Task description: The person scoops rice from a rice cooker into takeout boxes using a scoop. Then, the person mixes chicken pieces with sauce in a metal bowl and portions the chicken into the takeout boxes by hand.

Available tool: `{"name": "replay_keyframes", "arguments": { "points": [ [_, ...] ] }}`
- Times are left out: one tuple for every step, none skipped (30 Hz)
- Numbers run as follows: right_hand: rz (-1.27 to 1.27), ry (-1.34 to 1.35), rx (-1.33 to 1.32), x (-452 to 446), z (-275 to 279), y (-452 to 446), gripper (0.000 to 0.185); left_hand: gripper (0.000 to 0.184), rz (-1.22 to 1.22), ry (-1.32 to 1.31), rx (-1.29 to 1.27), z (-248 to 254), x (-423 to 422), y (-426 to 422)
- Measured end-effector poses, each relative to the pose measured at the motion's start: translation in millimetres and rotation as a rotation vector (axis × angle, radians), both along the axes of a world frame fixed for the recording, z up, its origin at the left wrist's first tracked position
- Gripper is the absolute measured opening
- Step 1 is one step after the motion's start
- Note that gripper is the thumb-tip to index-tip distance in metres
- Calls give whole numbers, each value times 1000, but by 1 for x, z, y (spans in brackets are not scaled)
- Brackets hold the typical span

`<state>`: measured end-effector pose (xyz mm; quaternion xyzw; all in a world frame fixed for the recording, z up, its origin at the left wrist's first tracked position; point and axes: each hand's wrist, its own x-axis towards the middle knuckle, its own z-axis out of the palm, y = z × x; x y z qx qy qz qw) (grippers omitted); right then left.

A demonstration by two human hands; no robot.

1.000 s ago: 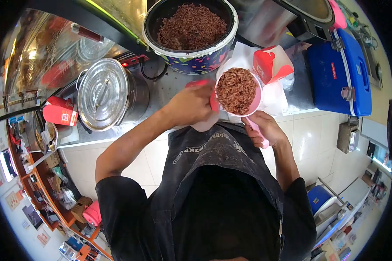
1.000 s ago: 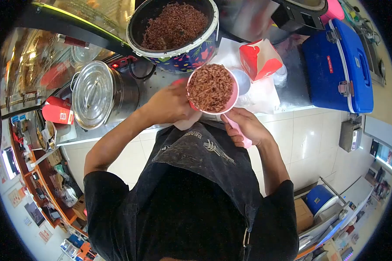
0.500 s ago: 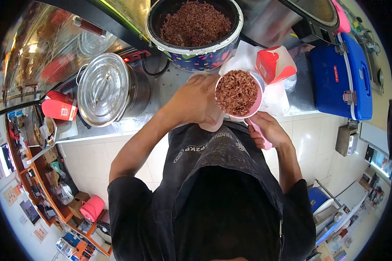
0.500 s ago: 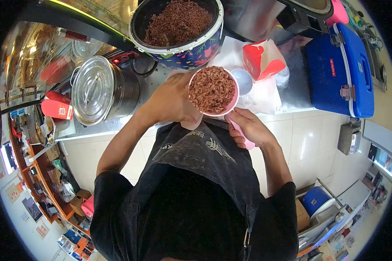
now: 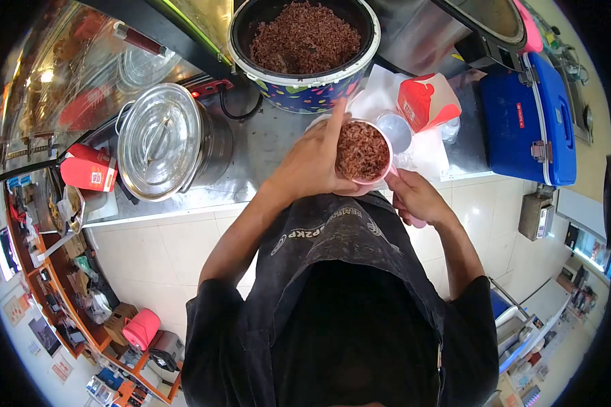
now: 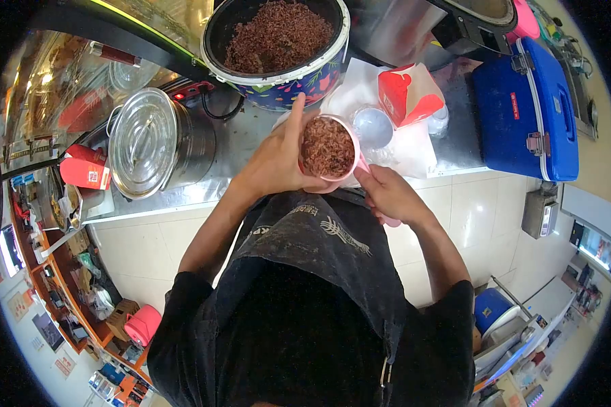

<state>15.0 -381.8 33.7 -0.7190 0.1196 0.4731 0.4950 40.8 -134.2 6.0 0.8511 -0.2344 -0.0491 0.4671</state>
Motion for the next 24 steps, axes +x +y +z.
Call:
{"name": "replay_keyframes", "arguments": {
  "points": [
    [54, -53, -70, 4, 2, 3, 40, 135, 15, -52, -5, -2, 0, -1],
    [107, -107, -141, 9, 7, 6, 41, 130, 35, -30, -17, -1, -1, -1],
    [157, -161, -211, 12, 9, 9, 41, 126, 53, -8, -29, 3, -4, -2],
    [261, -397, -360, 8, 0, 8, 40, 122, 69, 19, -40, 5, -9, -2],
    [364, -637, -511, 3, -19, 7, 39, 117, 62, -37, 8, 5, -15, -1],
    [469, -877, -662, 1, -29, 6, 38, 112, 58, -94, 54, 2, -23, 3],
    [483, -864, -806, 0, -19, 19, 32, 107, 55, -145, 100, -4, -29, 6],
    [481, -906, -789, -4, -17, 28, 31, 104, 100, -207, 46, -15, -33, 9],
    [480, -947, -772, -7, -17, 35, 29, 101, 145, -268, -9, -30, -37, 12],
    [482, -989, -755, -10, -16, 39, 28, 98, 195, -328, -65, -39, -40, 13],
    [453, -1019, -709, -11, -13, 40, 23, 103, 245, -290, -70, -46, -44, 16],
    [407, -1023, -659, -12, -10, 39, 21, 104, 246, -217, -97, -45, -45, 17],
    [364, -1030, -607, -12, -7, 38, 20, 104, 253, -147, -125, -44, -46, 18],
    [324, -1036, -551, -11, -3, 37, 18, 104, 262, -77, -151, -43, -47, 20],
    [340, -1031, -545, -9, 1, 34, 17, 107, 244, -58, -163, -46, -47, 23],
    [351, -1030, -540, -5, 5, 30, 17, 108, 245, -54, -200, -50, -47, 23],
    [358, -1028, -537, 0, 11, 25, 17, 110, 242, -50, -236, -55, -47, 23],
    [388, -1042, -549, 6, 21, 21, 18, 112, 237, -43, -273, -60, -49, 24],
    [450, -1039, -569, 10, 32, 17, 16, 115, 201, -26, -279, -63, -49, 25],
    [511, -1039, -591, 15, 43, 15, 15, 119, 163, -11, -286, -66, -47, 26],
    [609, -1046, -671, 18, 52, 18, 15, 123, 123, 1, -294, -69, -45, 26],
    [704, -1050, -752, 20, 60, 25, 15, 125, 145, 37, -310, -71, -42, 23],
    [797, -1048, -833, 20, 64, 32, 16, 128, 164, 76, -325, -74, -40, 19],
    [864, -1094, -808, 23, 64, 41, 14, 131, 183, 113, -339, -78, -37, 15]
  ]
}}
